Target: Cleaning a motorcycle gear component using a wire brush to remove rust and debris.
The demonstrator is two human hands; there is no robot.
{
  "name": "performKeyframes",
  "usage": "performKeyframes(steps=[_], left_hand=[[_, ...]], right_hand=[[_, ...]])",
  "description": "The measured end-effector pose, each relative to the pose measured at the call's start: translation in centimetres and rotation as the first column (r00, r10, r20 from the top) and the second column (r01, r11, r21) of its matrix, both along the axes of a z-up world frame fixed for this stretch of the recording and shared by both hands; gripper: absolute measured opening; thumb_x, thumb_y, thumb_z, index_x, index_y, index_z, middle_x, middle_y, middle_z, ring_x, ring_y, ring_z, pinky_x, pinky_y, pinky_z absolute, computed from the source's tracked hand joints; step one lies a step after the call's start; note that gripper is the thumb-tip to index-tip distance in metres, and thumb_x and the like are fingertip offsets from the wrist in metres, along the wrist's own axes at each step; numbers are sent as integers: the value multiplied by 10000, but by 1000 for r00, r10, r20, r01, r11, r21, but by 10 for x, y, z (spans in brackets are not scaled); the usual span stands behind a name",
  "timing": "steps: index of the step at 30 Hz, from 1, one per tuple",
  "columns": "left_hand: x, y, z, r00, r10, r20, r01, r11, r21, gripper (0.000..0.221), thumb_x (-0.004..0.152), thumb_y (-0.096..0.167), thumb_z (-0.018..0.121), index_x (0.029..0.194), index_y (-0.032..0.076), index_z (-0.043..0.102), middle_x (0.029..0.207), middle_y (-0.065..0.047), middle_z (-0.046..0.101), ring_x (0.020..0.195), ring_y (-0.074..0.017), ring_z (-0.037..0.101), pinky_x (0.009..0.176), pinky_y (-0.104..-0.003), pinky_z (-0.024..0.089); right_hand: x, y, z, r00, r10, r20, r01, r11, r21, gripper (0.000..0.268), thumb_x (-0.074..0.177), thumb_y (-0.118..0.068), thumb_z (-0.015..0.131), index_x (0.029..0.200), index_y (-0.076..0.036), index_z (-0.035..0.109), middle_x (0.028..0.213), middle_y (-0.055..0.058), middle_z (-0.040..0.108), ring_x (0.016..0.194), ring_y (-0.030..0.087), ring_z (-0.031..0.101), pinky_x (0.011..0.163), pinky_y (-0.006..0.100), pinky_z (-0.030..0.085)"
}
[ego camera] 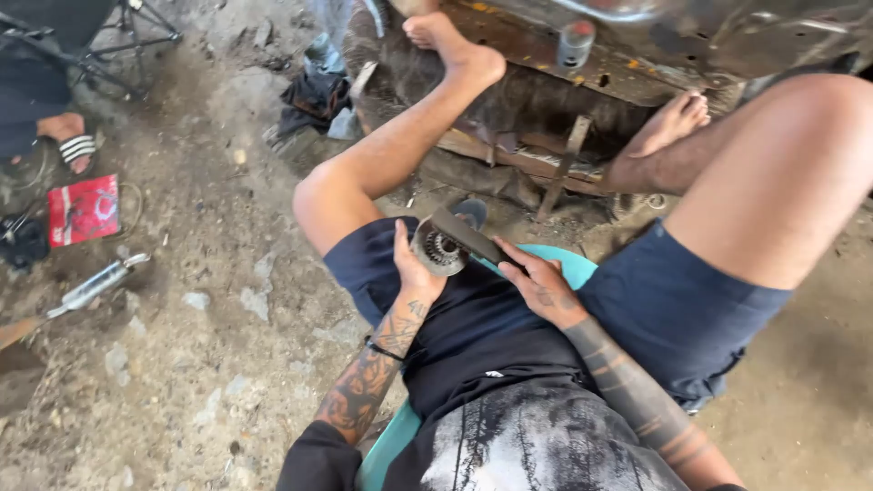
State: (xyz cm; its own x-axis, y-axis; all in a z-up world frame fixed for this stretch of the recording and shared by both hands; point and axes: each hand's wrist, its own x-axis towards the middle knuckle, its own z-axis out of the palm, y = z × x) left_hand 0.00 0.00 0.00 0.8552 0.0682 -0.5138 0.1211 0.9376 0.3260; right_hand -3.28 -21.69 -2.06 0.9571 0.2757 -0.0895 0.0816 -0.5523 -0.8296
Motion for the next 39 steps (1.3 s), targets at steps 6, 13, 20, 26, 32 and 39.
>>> performKeyframes(steps=[6,13,20,26,32,39], left_hand=[[0,22,-20,994,-82,-72,89,992,94,792,893,706,599,1231,0,719,1306,-266,670,1266,-447,601,1196,-573,402],[-6,-12,34,985,-150,-90,169,945,279,759,957,659,511,1220,-26,704,1255,-324,670,1235,-466,621,1168,-572,426],[9,-25,63,934,-75,-349,152,968,198,757,948,653,505,1453,90,538,1541,-202,488,1451,-399,435,1228,-635,285],[-6,-26,42,922,-120,-367,179,975,131,555,1056,420,424,1376,-22,526,1391,-280,569,1291,-455,570,1147,-679,414],[-37,-34,30,882,-311,-353,379,914,142,613,1013,446,426,1374,-31,561,1396,-372,555,1259,-537,562,1094,-719,407],[-26,-35,11,838,-393,-377,452,888,79,597,1006,420,434,1344,-42,605,1306,-368,620,1194,-520,614,1084,-703,428]], right_hand=[[11,5,20,991,-114,-63,129,931,342,467,1070,-242,522,1520,-116,524,1469,206,572,1388,335,486,1192,500,357],[4,-12,57,977,-136,-163,199,855,479,492,1091,-310,448,1549,-133,459,760,153,637,625,254,656,540,395,618],[13,-30,30,828,-190,-527,559,347,753,461,1124,-290,330,1534,-86,385,772,107,416,608,203,445,396,333,492],[19,-46,35,660,-103,-745,751,129,647,544,1115,-424,326,1025,40,597,792,156,508,523,194,456,367,317,419],[22,-57,35,666,-159,-729,745,115,657,456,1135,-310,303,1236,74,526,873,330,664,444,321,595,333,381,494],[28,-41,39,664,-175,-727,748,157,646,488,1116,-272,293,1345,123,464,858,364,683,420,371,620,317,413,516]])
